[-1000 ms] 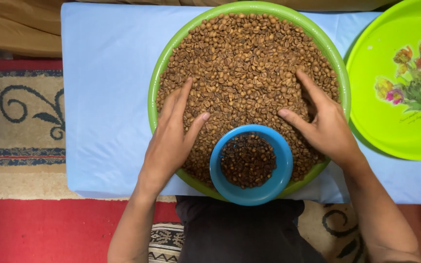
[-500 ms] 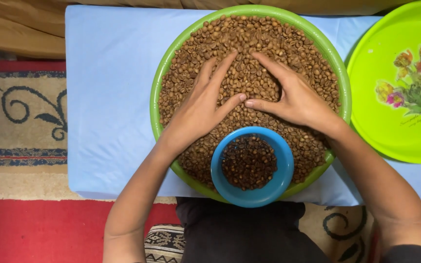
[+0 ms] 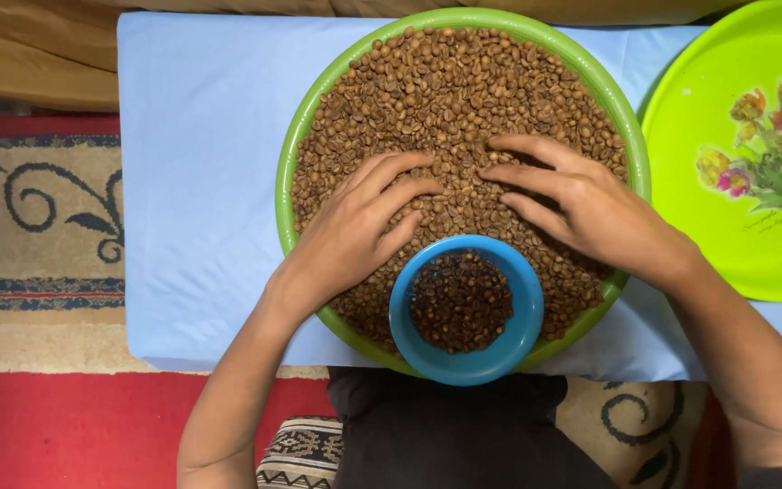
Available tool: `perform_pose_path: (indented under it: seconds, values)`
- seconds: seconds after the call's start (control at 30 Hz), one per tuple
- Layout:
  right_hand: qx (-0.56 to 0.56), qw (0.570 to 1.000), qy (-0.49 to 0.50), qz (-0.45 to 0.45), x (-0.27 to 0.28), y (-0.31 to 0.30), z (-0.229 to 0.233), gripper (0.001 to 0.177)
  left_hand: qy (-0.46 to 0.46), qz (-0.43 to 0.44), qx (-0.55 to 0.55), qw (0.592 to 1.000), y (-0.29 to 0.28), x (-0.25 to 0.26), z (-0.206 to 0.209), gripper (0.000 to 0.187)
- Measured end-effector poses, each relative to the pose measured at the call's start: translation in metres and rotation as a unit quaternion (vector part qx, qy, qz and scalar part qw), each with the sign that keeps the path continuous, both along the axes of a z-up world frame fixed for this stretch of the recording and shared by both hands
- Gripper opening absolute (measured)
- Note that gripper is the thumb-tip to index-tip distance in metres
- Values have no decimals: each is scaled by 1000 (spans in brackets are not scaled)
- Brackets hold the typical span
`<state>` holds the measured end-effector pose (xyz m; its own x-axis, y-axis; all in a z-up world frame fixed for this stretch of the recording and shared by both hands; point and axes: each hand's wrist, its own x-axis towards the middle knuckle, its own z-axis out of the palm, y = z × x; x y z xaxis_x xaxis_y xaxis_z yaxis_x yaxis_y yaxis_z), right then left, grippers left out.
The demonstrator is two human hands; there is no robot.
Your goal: Manually sorting coffee beans by sifting through a large green bowl and picking out specific beans to place into a smaller blue bowl.
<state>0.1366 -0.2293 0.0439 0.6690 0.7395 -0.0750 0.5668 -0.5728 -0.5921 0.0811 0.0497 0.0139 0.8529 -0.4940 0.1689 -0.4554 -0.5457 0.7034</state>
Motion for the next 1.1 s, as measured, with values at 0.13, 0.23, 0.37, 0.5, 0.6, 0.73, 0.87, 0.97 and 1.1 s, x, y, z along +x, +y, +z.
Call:
perform_pose_path:
  seconds: [0.13, 0.23, 0.37, 0.5, 0.6, 0.73, 0.87, 0.97, 1.1]
  values:
    - [-13, 998, -62, -23, -4, -15, 6, 33, -47, 46, 22, 998, 7, -12, 17, 31]
    - [-24, 998, -43, -37, -6, -20, 6, 31, -4, 61, 59, 996, 12, -18, 26, 44]
    - [3, 994, -105, -35, -8, -20, 3, 35, -2, 73, 42, 996, 6, -23, 31, 51]
    - [-14, 990, -114, -84, -6, -13, 13, 36, -10, 57, -26, 998, -3, -17, 28, 49]
    - [3, 989, -114, -94, 4, -10, 2, 27, -30, 61, -15, 998, -3, -9, 27, 55]
    - [38, 983, -139, -111, 26, -9, -16, 27, -66, 113, 7, 991, -1, 6, 18, 52]
    - [69, 978, -161, -114, 41, 0, -26, 29, -202, 162, 24, 966, 1, 33, 9, 19]
    - [68, 977, -169, -111, 47, 11, -23, 34, -189, 174, -11, 966, 0, 49, 2, 17]
    - [74, 982, -125, -124, 44, 21, -21, 28, -120, 174, -10, 977, 3, 57, -14, 20]
